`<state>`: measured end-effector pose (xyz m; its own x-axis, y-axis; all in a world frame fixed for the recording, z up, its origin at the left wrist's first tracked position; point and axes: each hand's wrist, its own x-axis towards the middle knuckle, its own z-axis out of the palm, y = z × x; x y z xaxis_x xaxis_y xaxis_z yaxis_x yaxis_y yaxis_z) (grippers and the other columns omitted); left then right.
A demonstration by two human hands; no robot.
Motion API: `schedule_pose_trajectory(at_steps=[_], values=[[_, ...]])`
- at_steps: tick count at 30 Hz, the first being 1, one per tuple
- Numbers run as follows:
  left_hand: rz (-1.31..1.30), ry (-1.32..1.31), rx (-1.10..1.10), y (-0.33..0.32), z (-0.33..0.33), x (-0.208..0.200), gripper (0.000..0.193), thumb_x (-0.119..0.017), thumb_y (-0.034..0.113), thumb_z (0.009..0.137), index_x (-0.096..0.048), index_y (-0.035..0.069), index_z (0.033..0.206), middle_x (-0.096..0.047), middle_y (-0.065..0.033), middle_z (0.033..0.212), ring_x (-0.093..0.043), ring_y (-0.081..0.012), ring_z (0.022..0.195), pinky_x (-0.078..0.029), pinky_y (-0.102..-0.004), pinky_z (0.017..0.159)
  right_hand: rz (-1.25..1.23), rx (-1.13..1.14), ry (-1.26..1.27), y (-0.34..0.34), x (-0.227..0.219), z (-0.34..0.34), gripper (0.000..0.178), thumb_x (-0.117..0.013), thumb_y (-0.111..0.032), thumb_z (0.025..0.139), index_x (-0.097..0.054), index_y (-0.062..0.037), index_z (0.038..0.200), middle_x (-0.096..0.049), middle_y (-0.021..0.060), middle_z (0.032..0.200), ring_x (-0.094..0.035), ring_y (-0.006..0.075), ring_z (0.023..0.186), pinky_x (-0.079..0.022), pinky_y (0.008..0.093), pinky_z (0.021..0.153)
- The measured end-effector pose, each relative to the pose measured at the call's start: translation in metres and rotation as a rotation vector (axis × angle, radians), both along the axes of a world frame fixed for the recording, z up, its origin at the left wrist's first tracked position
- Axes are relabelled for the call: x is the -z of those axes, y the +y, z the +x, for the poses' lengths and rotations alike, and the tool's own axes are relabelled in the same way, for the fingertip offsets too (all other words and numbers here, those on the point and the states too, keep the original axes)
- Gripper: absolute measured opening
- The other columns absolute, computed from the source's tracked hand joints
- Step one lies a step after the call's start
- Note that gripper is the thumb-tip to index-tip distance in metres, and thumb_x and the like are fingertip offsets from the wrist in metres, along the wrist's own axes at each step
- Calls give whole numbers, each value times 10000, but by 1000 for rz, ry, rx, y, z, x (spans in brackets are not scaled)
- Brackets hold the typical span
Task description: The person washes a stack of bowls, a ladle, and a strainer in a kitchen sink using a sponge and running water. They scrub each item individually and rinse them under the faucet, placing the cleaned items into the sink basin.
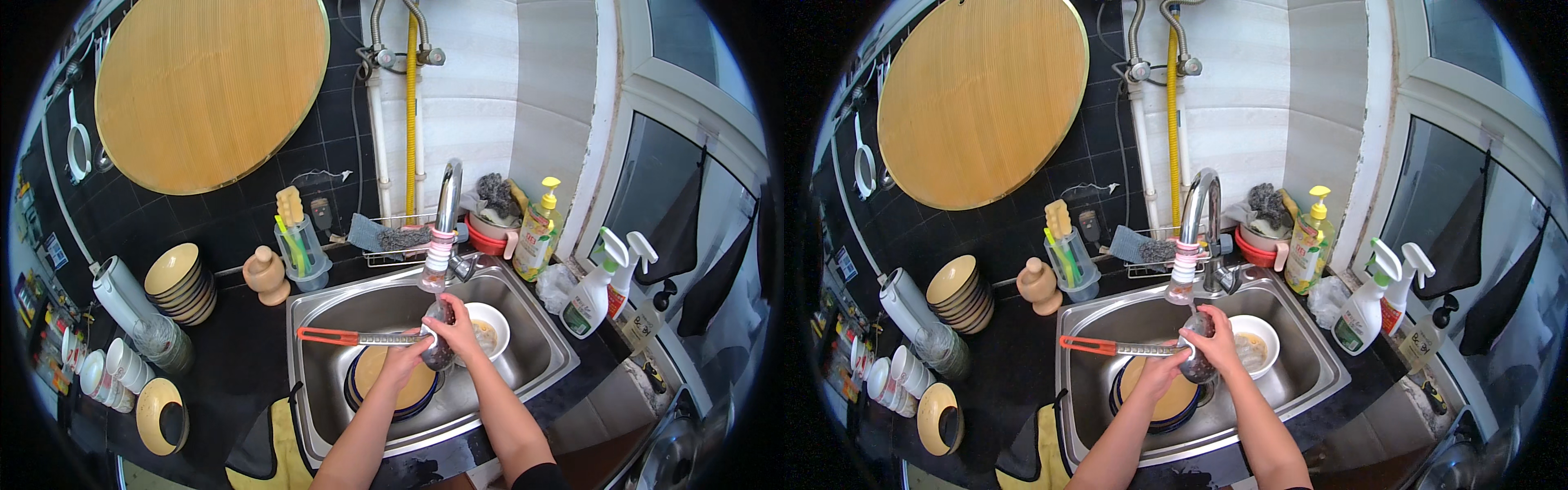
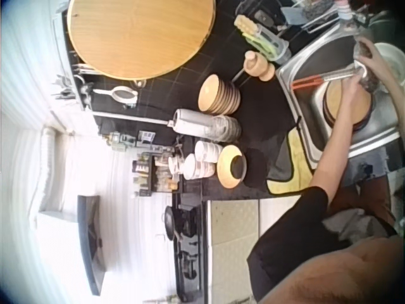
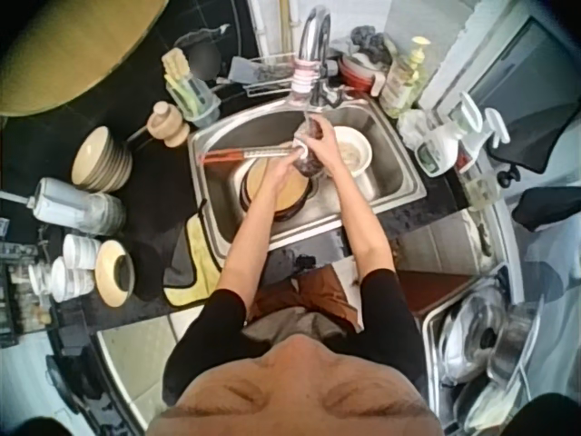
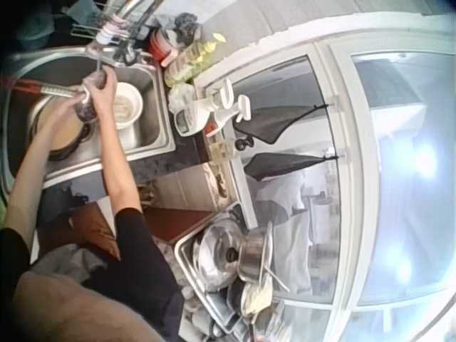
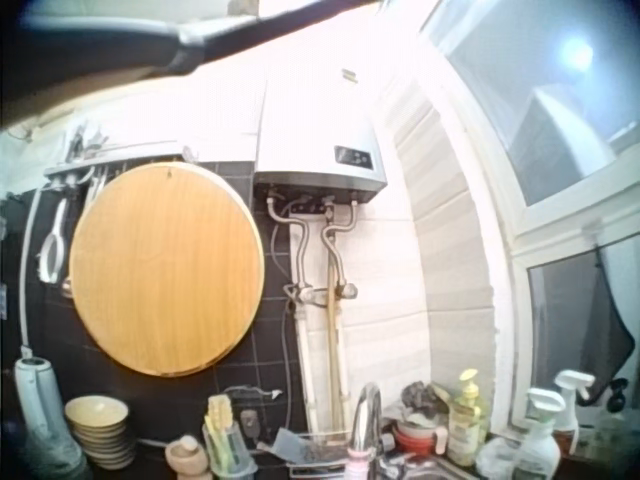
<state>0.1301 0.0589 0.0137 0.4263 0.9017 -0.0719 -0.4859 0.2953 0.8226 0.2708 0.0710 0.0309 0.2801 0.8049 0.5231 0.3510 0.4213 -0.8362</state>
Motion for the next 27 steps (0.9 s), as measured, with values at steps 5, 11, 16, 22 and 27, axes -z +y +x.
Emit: schedule_pose_trajectory(at_steps=[5,11,16,22,27], values=[[-13,96,-4,-7,6,-10,383,-646,70,757,-466,25,1092,-566,-57,961,-578,-147,855,-480,-293,729,-241,-119,451,2,-2,7,298,-685,-209,714,-552,-30,911,-515,49,840,-477,122,746,-397,250,667],[-39,77,-67,-9,6,-13,411,-663,63,738,-456,18,1091,-565,-68,960,-580,-170,860,-484,-316,725,-45,-20,119,7,7,6,385,-717,-252,667,-564,-26,940,-525,84,945,-490,168,831,-405,285,729],[-30,75,-42,-2,5,0,416,-669,71,734,-455,19,1087,-564,-70,964,-581,-173,860,-483,-321,721,-75,30,89,7,7,4,402,-747,-291,628,-564,-24,867,-538,63,853,-481,134,736,-398,264,643],[-44,110,-31,-9,9,-4,378,-660,54,736,-465,41,1060,-570,-73,965,-583,-179,858,-485,-320,717,-294,-21,495,13,16,24,239,-573,-248,827,-550,-28,737,-495,-36,618,-421,63,587,-354,209,547],[-109,-224,-112,-7,3,-8,319,-624,16,749,-479,62,1030,-576,-73,976,-578,-186,886,-470,-344,776,-322,76,504,11,16,24,321,-495,-322,869,-582,-16,828,-515,-20,675,-430,77,638,-359,215,583]])
